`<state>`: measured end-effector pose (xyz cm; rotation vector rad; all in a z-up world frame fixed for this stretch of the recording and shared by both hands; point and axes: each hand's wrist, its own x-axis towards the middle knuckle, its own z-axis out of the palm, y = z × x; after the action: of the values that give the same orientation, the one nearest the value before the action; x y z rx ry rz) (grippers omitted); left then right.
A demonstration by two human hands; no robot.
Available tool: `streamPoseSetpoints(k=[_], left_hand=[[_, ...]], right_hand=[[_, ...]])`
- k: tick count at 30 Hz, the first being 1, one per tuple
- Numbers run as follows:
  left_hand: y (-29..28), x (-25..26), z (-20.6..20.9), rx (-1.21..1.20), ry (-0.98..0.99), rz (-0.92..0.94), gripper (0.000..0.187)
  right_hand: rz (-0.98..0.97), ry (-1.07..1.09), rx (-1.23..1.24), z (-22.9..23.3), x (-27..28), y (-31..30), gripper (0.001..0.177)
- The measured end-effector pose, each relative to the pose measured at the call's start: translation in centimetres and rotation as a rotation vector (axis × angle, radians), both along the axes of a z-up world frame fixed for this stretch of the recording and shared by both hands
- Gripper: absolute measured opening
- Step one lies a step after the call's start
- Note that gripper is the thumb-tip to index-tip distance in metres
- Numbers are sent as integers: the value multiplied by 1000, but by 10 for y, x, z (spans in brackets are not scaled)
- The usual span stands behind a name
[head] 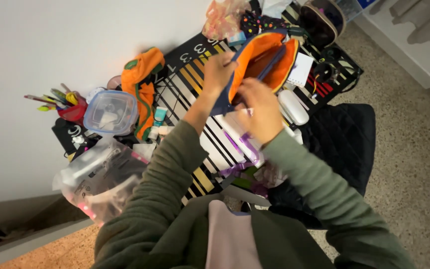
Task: The person removes a laptop from a sleeve, places the sleeve on a cluttered desk, and then retrieves a power adapter from a wall socket. They return to the desk and begin coiling the power cable.
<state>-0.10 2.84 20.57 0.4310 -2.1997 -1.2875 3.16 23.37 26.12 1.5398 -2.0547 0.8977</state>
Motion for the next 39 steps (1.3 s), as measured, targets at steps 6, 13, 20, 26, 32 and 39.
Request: streamPoseSetpoints(k=[6,13,20,26,32,39], left_hand=[[-30,23,47,209,172,-346,54],[-49,109,52,544,-38,-375,55],[4,61,-127,-21,207,-216,63],[25,69,-53,-67,398,17,49],[16,72,-29,-85,443,119,46],[2,78,-8,-317,438,138,33]], right_hand=[[34,654,49,11,2,-48,10],[326,515,15,-26,-33,-69,13],[290,337,-186,-59,-46,-89,38],[204,301,-272,-12,-81,-79,19],[26,182,-239,19,-90,-74,17],[-176,40,-223,27,-111,-103,21]])
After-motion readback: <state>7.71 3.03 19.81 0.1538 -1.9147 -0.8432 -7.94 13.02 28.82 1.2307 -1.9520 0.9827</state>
